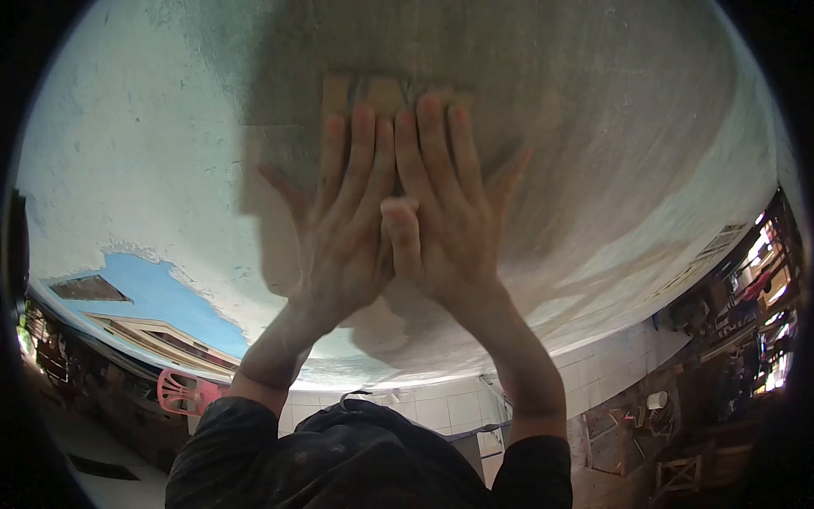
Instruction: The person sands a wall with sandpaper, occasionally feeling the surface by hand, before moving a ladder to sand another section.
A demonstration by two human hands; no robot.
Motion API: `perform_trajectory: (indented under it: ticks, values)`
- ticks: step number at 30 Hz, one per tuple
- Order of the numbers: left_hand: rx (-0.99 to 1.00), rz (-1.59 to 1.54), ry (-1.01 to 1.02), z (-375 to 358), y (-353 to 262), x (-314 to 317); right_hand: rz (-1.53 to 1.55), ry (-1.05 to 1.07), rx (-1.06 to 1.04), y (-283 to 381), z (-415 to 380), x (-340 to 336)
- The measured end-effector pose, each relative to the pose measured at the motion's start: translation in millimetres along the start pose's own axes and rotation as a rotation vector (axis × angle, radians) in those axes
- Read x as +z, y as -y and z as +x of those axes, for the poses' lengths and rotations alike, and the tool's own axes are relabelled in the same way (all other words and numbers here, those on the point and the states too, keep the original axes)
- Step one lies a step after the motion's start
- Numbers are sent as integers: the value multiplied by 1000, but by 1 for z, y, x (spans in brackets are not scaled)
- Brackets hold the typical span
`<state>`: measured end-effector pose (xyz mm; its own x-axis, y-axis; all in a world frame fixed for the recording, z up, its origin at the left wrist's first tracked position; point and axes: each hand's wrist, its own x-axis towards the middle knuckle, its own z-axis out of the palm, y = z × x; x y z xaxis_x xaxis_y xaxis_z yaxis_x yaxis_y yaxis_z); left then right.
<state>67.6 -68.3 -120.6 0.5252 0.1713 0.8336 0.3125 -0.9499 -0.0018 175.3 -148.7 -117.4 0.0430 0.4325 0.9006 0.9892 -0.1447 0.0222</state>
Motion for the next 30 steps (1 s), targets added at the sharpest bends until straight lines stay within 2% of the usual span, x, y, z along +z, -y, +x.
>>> perform_trajectory:
  ticks: [5,10,16,19,22,25,28,30]
  values:
    - [-19,2,51,-32,-1,13,5,41,22,3,-30,15]
    - [33,53,-66,18,-1,-3,-34,2,-3,-3,11,-8]
    - [-29,-48,56,-35,0,9,21,57,37,10,-31,11]
    - [-15,-8,85,-26,6,3,14,41,1,13,-18,11]
    - [-24,27,-42,-1,15,-7,5,28,-34,19,15,0]
    - [-68,-132,-61,-18,21,-3,41,53,-62,24,9,9]
    - [-147,-98,44,-56,25,1,32,121,-78,35,-16,21]
    - [-101,43,40,-52,32,-3,28,128,-89,42,-13,24]
